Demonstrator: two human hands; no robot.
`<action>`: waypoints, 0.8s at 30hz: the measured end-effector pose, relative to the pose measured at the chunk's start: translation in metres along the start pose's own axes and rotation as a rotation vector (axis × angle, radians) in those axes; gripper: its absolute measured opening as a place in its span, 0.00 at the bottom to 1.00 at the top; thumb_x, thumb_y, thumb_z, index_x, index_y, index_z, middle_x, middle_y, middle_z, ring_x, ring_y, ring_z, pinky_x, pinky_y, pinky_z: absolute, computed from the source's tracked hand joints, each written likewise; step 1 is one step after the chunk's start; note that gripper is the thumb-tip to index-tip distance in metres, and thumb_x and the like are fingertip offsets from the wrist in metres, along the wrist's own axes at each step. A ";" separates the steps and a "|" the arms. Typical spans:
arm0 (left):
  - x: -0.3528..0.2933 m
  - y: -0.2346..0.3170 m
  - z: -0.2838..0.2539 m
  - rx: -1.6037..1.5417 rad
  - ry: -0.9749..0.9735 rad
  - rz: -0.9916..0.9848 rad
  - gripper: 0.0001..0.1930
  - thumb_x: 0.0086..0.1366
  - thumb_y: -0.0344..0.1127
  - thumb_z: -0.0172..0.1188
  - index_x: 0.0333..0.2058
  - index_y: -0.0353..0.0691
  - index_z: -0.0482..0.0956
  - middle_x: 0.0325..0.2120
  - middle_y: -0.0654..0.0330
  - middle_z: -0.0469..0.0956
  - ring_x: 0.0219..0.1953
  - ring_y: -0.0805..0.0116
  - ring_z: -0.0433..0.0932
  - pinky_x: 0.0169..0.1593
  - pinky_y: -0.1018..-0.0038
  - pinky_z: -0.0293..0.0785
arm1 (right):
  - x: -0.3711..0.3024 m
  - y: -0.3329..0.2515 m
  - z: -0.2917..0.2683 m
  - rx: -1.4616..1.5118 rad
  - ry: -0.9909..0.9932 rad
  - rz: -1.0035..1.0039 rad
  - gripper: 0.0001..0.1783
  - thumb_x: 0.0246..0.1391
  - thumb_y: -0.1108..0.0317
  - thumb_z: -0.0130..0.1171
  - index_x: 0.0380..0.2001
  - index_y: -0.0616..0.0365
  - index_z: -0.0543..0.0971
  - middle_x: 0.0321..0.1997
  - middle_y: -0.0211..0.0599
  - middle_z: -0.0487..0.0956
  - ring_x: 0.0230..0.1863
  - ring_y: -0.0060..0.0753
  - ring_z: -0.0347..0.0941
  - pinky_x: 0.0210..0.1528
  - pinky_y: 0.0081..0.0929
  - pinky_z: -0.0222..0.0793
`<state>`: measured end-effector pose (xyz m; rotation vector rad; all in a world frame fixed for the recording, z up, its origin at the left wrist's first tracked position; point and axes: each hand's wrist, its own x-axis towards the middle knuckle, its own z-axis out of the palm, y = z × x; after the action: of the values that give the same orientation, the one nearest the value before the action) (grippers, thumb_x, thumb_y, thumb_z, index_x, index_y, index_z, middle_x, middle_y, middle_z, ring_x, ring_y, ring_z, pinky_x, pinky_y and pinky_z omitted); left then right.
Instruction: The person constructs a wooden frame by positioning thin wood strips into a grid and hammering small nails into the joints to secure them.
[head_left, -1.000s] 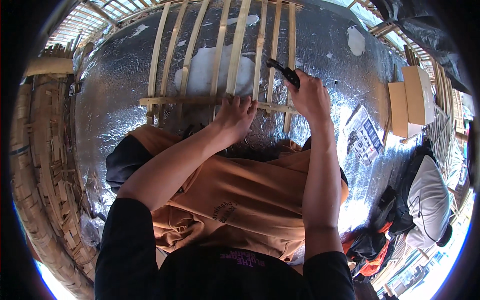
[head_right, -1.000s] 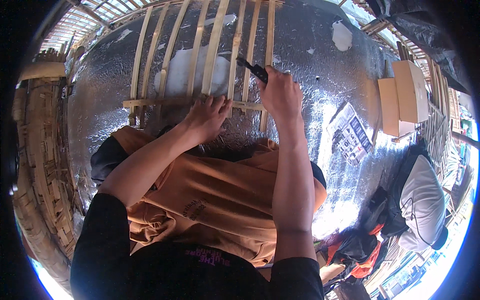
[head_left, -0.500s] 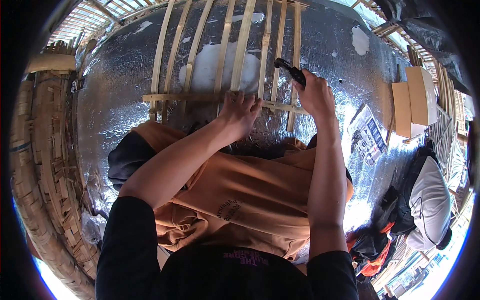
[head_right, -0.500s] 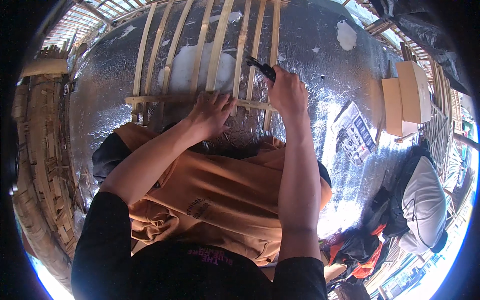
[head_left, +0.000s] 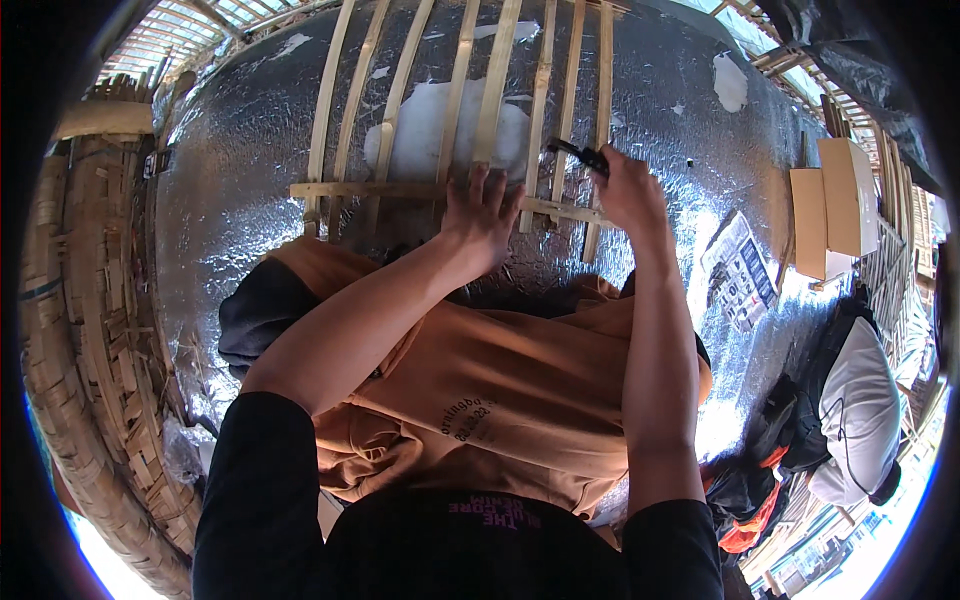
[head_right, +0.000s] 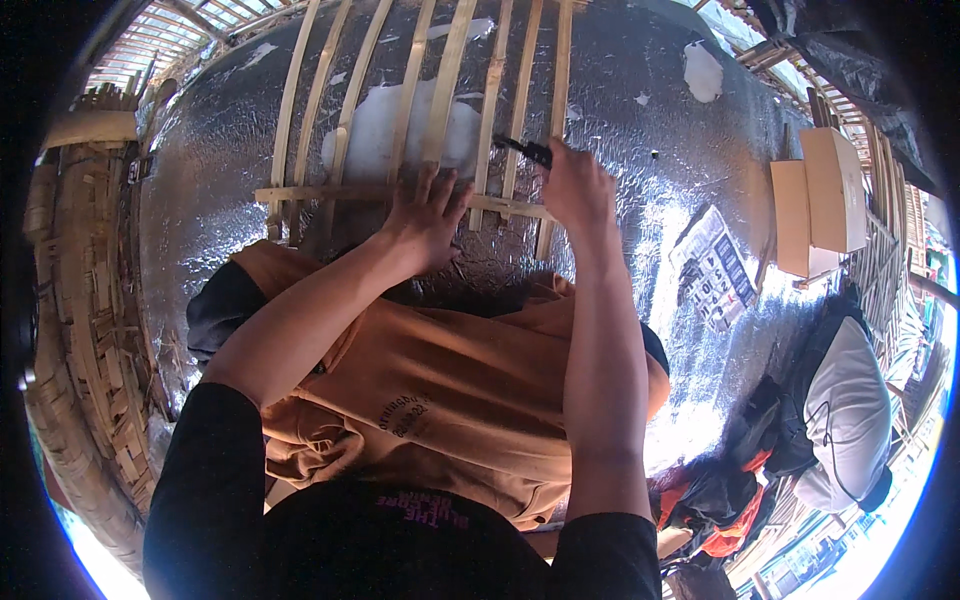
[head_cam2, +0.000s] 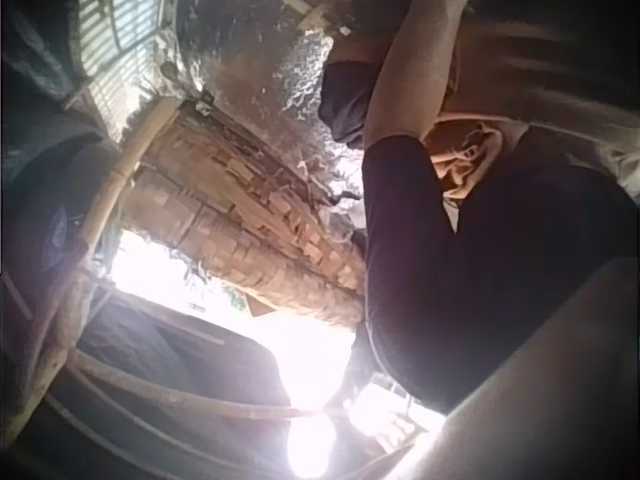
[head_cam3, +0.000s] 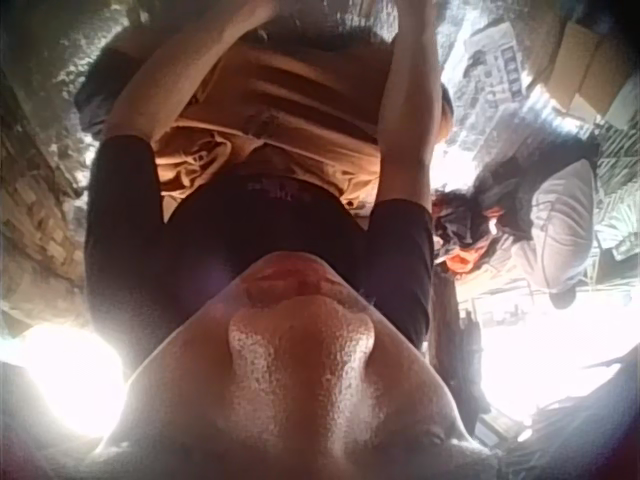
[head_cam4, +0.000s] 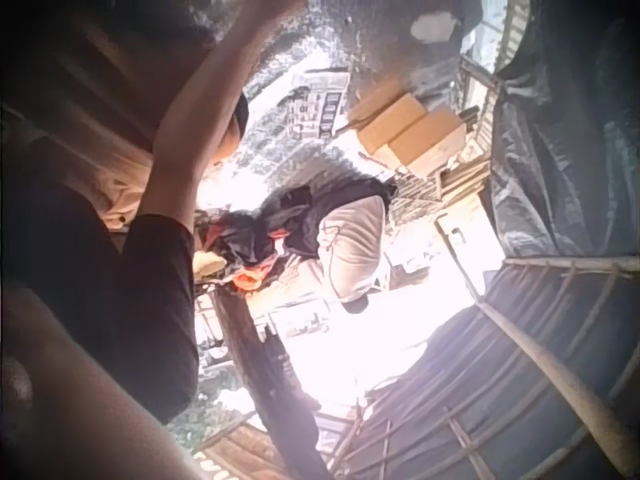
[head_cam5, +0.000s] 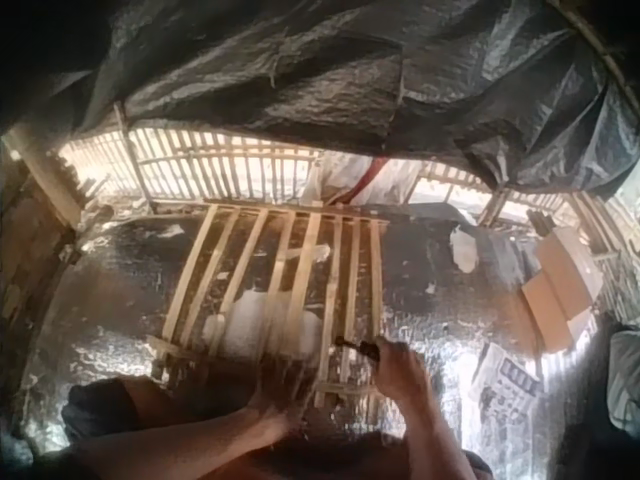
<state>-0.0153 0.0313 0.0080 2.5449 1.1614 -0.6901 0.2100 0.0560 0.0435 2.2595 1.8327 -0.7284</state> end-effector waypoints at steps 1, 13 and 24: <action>0.000 0.002 0.000 -0.003 -0.016 0.000 0.50 0.64 0.57 0.60 0.74 0.43 0.43 0.75 0.45 0.41 0.75 0.36 0.37 0.68 0.30 0.47 | -0.002 -0.002 -0.008 0.031 0.130 -0.052 0.18 0.66 0.60 0.54 0.57 0.48 0.75 0.46 0.46 0.83 0.49 0.48 0.82 0.52 0.49 0.77; -0.001 0.001 -0.001 -0.058 0.000 0.009 0.48 0.65 0.54 0.61 0.73 0.40 0.44 0.74 0.41 0.42 0.75 0.33 0.37 0.69 0.31 0.47 | -0.018 0.018 -0.019 -0.210 -0.441 -0.056 0.19 0.53 0.71 0.67 0.50 0.50 0.81 0.45 0.44 0.83 0.48 0.44 0.80 0.50 0.41 0.75; 0.000 -0.001 0.004 -0.060 0.024 0.017 0.49 0.64 0.55 0.61 0.73 0.38 0.45 0.73 0.41 0.44 0.74 0.33 0.39 0.69 0.32 0.48 | -0.009 0.006 -0.024 0.007 -0.421 -0.119 0.20 0.49 0.72 0.68 0.48 0.55 0.81 0.39 0.44 0.83 0.40 0.41 0.80 0.48 0.37 0.74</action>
<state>-0.0171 0.0299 0.0044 2.5169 1.1494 -0.6138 0.2212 0.0558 0.0672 1.8286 1.7630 -1.1291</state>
